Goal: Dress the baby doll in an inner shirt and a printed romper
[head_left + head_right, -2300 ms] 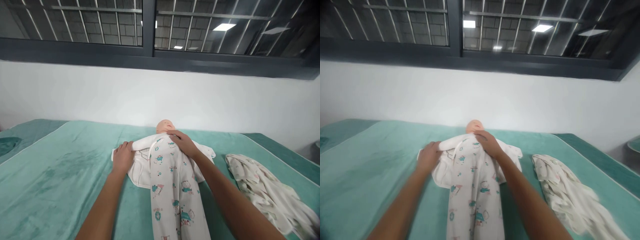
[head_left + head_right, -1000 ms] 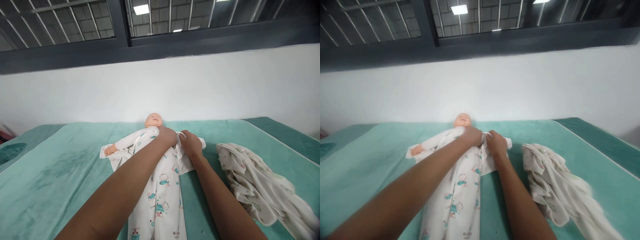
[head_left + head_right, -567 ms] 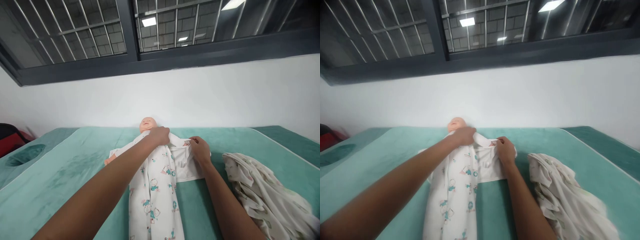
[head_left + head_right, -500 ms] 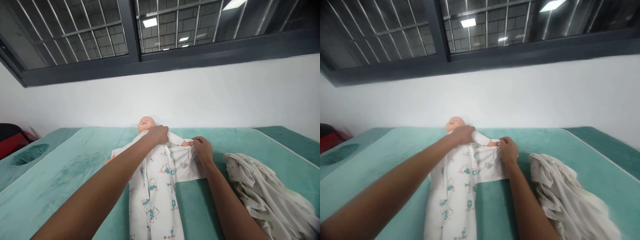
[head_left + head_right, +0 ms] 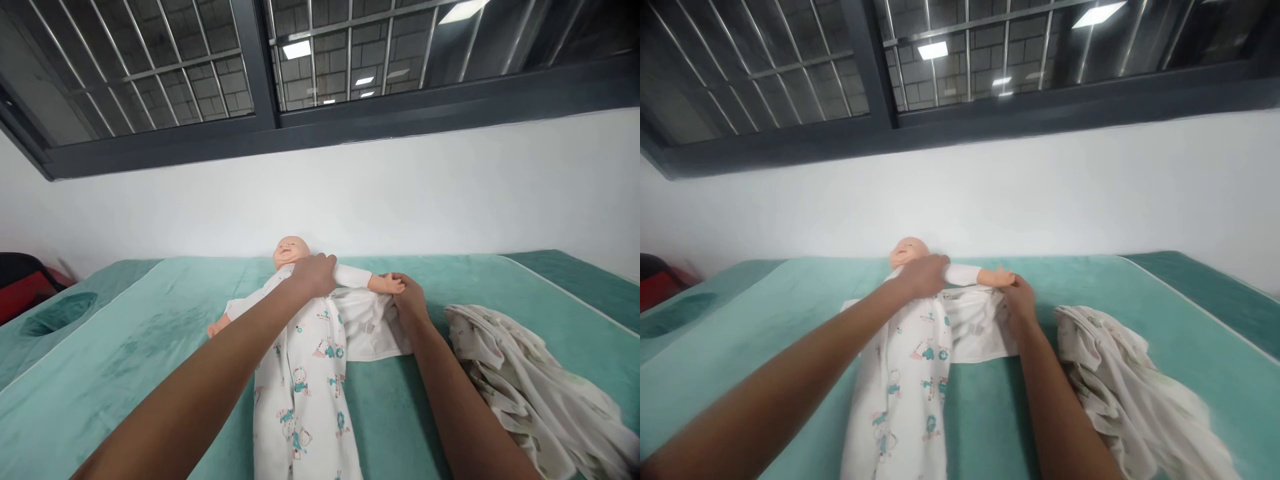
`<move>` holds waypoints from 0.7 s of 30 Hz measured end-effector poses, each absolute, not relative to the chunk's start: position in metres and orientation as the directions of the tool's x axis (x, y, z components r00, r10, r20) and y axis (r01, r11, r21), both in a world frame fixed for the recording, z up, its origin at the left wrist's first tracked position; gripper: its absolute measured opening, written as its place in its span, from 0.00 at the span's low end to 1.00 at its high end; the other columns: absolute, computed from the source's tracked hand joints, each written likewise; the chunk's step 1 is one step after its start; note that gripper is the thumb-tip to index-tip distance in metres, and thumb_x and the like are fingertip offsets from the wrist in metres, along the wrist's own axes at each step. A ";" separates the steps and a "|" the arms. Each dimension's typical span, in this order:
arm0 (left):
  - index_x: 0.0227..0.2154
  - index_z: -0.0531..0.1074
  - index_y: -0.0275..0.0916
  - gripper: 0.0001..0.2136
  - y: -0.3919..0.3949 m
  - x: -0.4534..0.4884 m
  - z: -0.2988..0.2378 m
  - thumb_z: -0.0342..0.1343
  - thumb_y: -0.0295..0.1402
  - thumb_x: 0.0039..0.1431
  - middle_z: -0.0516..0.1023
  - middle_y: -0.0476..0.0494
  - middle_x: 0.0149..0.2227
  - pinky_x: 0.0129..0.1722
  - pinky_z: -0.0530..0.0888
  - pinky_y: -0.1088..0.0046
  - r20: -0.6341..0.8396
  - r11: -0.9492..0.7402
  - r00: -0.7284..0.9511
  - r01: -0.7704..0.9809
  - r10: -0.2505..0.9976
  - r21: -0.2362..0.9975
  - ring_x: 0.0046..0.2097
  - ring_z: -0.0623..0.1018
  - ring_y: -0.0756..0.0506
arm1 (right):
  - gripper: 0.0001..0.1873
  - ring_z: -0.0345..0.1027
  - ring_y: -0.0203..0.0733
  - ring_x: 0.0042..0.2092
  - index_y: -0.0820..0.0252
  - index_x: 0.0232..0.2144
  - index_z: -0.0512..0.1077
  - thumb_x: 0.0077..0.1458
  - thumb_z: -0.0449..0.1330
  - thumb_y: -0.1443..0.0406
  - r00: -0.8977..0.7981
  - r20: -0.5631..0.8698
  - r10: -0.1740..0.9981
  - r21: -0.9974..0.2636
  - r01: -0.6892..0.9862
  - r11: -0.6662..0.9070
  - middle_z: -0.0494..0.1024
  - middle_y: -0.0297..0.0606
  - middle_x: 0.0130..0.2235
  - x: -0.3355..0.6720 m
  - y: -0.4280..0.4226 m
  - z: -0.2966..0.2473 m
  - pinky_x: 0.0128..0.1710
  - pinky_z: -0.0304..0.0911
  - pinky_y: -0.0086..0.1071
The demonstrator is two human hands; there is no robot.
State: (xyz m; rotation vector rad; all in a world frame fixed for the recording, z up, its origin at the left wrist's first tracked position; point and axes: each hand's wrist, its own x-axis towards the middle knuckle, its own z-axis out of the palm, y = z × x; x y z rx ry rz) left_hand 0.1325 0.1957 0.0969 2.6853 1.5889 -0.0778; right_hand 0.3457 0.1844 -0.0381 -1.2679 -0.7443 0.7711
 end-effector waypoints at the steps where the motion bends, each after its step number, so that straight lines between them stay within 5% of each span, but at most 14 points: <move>1: 0.45 0.67 0.41 0.14 0.196 0.135 0.095 0.51 0.31 0.54 0.75 0.39 0.46 0.39 0.72 0.64 -0.051 -0.483 0.482 0.875 0.874 -0.005 0.44 0.77 0.39 | 0.13 0.72 0.43 0.34 0.59 0.28 0.73 0.33 0.57 0.65 0.537 0.059 0.841 -0.982 -0.120 0.146 0.80 0.37 0.32 0.346 0.185 -0.037 0.31 0.67 0.32; 9: 0.43 0.70 0.39 0.13 0.201 0.160 0.064 0.54 0.31 0.53 0.76 0.37 0.46 0.45 0.71 0.60 -0.056 -0.494 0.493 0.870 0.868 0.002 0.48 0.75 0.37 | 0.11 0.75 0.44 0.38 0.55 0.29 0.67 0.39 0.59 0.60 0.583 0.049 0.811 -0.950 -0.223 0.218 0.79 0.38 0.34 0.351 0.189 -0.030 0.35 0.71 0.36; 12: 0.47 0.69 0.39 0.15 0.197 0.153 0.061 0.53 0.38 0.57 0.74 0.37 0.50 0.49 0.69 0.59 -0.014 -0.510 0.510 0.860 0.860 0.028 0.52 0.73 0.37 | 0.10 0.74 0.46 0.41 0.56 0.30 0.68 0.42 0.58 0.59 0.599 0.066 0.798 -0.961 -0.177 0.212 0.80 0.41 0.37 0.347 0.186 -0.027 0.38 0.69 0.38; 15: 0.50 0.68 0.41 0.18 0.187 0.125 0.058 0.46 0.43 0.63 0.73 0.40 0.53 0.52 0.68 0.61 0.173 -0.477 0.449 0.858 0.876 0.190 0.55 0.71 0.39 | 0.09 0.71 0.48 0.47 0.57 0.32 0.72 0.46 0.58 0.60 0.581 0.247 0.775 -0.969 0.122 0.217 0.79 0.42 0.41 0.333 0.179 -0.020 0.49 0.63 0.42; 18: 0.48 0.69 0.42 0.15 0.173 0.085 0.044 0.44 0.41 0.65 0.74 0.42 0.52 0.54 0.67 0.63 0.373 -0.415 0.249 0.775 0.894 0.477 0.55 0.71 0.42 | 0.14 0.66 0.51 0.52 0.57 0.39 0.74 0.53 0.55 0.59 0.321 0.531 0.784 -0.736 0.633 0.240 0.78 0.44 0.45 0.306 0.170 -0.014 0.57 0.52 0.47; 21: 0.47 0.68 0.41 0.15 0.158 0.049 0.018 0.45 0.42 0.64 0.73 0.42 0.51 0.53 0.69 0.64 0.398 -0.293 -0.025 0.633 0.917 0.716 0.52 0.73 0.43 | 0.16 0.63 0.48 0.56 0.53 0.46 0.71 0.59 0.53 0.57 -0.007 0.543 0.839 -0.584 0.715 0.384 0.75 0.41 0.52 0.274 0.162 -0.013 0.61 0.45 0.48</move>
